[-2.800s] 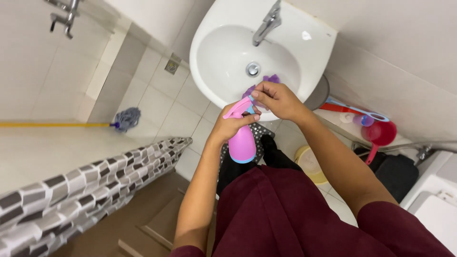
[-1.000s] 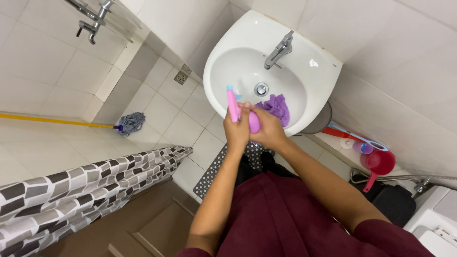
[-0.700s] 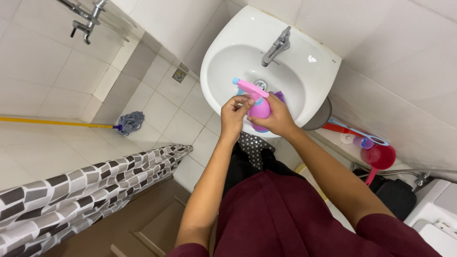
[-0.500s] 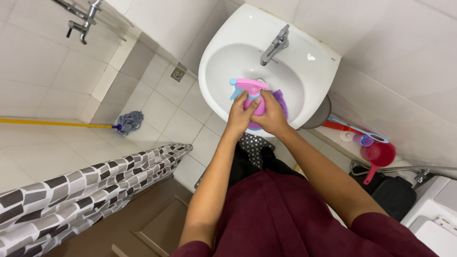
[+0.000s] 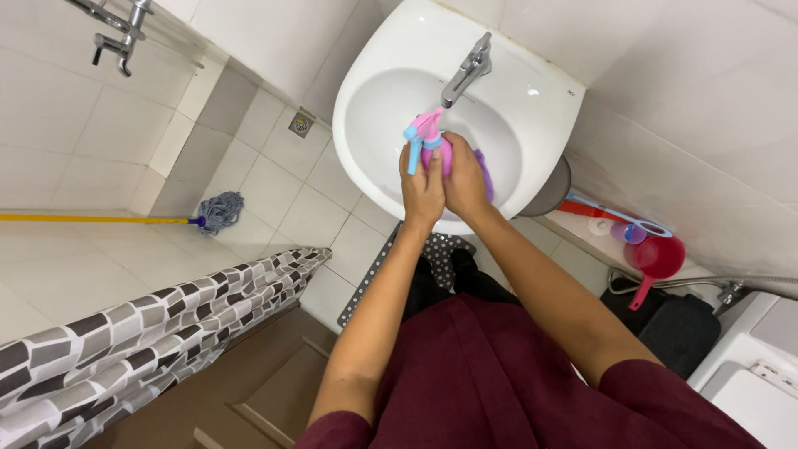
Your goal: The person cleans a toilet seat using a handheld bidet sprayer and a toilet brush. They then move to the sink, where they use a purple cloth and a pink spray bottle to wipe down the sink basin and faucet.
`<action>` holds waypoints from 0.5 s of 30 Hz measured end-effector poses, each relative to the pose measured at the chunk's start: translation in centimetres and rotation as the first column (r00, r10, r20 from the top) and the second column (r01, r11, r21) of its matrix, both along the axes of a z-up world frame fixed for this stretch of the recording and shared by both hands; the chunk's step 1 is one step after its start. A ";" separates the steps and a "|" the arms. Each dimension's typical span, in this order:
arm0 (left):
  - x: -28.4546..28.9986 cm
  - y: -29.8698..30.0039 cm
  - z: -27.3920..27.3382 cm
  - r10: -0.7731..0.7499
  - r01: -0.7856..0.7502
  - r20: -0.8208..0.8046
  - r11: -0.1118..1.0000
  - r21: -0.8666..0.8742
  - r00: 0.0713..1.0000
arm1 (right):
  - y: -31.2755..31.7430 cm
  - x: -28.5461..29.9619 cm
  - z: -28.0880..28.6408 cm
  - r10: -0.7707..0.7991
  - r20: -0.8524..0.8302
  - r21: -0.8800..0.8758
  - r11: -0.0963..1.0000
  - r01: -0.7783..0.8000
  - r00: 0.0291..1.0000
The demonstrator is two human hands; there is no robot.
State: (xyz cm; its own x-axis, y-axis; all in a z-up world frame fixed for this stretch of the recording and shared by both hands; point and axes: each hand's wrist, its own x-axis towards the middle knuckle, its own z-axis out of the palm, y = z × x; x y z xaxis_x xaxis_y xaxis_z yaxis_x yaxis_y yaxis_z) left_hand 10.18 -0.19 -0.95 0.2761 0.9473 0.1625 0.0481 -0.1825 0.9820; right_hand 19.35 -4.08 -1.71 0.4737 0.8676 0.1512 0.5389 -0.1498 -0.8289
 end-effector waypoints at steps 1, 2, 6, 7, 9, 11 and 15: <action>-0.2 0.1 -0.6 0.000 0.000 -0.001 1.000 0.003 1.000 | 0.3 0.2 1.0 0.000 -0.001 0.003 1.000 0.000 1.000; -0.5 0.0 -1.4 0.026 -0.002 -0.137 0.985 0.175 0.990 | 0.2 0.3 2.0 0.035 -0.130 -0.085 0.995 -0.046 0.991; -0.1 0.2 -0.6 0.176 -0.131 -0.166 0.959 0.252 0.970 | -0.1 1.2 0.6 0.137 -0.252 -0.167 0.969 -0.183 0.958; -0.1 0.4 -1.2 0.169 -0.125 -0.167 0.961 0.247 0.971 | -0.5 1.3 -0.2 0.130 -0.253 -0.172 0.969 -0.177 0.959; 0.0 1.7 -2.3 0.033 -0.070 -0.157 0.970 -0.235 0.987 | -0.5 1.7 -1.6 0.160 -0.159 -0.123 0.976 -0.180 0.974; 0.1 2.0 -2.7 0.027 -0.048 -0.094 0.972 -0.231 0.995 | -0.8 1.5 -2.4 0.167 -0.114 -0.140 0.973 -0.183 0.979; 1.2 4.2 -4.1 0.212 -0.086 0.336 0.932 -0.351 0.918 | -0.7 1.7 -2.4 0.147 0.033 -0.195 0.971 -0.138 0.989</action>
State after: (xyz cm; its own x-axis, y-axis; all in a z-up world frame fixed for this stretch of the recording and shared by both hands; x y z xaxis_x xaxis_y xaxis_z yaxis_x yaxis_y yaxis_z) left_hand 11.35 4.01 -5.08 0.1085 0.9893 -0.0978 -0.3205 0.1280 0.9385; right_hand 21.08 -4.80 -4.11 0.3395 0.9406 -0.0053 0.6041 -0.2223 -0.7653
